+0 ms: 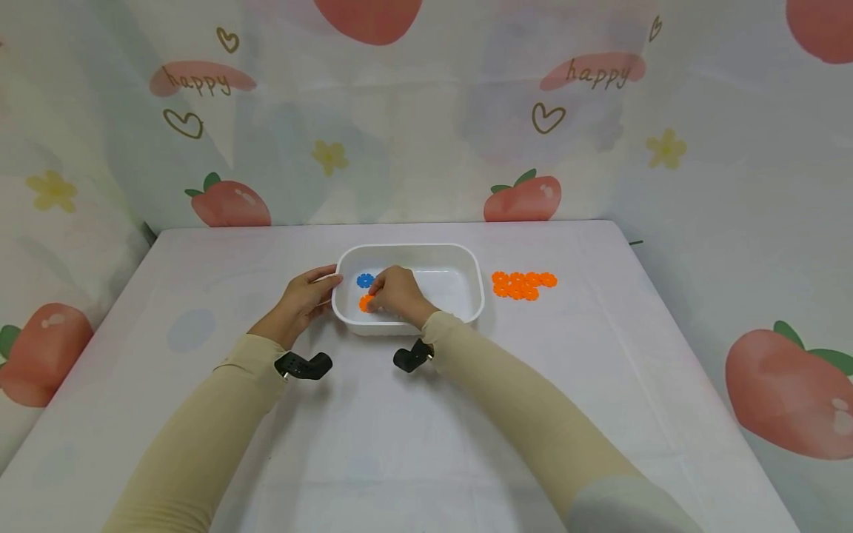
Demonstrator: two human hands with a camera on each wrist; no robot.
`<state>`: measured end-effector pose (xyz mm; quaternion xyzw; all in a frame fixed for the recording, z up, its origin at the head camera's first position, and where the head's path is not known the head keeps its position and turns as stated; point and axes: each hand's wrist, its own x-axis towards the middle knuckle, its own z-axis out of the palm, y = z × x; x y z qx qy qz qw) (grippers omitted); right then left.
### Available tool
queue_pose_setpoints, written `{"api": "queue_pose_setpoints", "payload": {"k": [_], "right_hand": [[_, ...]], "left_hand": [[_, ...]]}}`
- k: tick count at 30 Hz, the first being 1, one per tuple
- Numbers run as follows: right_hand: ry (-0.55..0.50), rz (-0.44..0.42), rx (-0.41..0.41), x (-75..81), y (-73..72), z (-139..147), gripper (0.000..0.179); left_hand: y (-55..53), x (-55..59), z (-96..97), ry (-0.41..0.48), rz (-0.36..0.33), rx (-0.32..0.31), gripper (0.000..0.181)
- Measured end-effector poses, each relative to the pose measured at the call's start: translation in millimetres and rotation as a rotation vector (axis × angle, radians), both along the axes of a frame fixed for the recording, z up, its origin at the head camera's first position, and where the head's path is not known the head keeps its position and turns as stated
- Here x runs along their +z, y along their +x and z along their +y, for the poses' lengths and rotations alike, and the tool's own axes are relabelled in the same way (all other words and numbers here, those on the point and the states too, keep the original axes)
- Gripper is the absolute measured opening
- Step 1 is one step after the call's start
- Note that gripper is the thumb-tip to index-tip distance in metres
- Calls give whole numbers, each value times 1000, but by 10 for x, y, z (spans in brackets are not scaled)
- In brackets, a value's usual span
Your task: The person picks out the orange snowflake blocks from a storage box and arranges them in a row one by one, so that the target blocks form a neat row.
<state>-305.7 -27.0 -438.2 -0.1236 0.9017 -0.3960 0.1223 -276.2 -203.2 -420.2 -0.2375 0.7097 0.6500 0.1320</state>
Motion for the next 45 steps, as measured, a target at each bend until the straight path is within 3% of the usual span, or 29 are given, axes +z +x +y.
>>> {"api": "queue_pose_setpoints", "payload": {"k": [6,27,34,45], "right_hand": [[9,14,47,6,-19,20,19],[-37,-39,73,29,-83,109,18],[-61,-92,58,1,-96,121,15],[-91,-86,2,36,-105,173,19]], "left_hand": [[0,0,-3,-6,0,-1,50],[-10,-13,-4,-12,6,-7,51],[-7,-16,-5,-15,12,-6,50],[-8,-6,-6,-20,1,-7,50]]}}
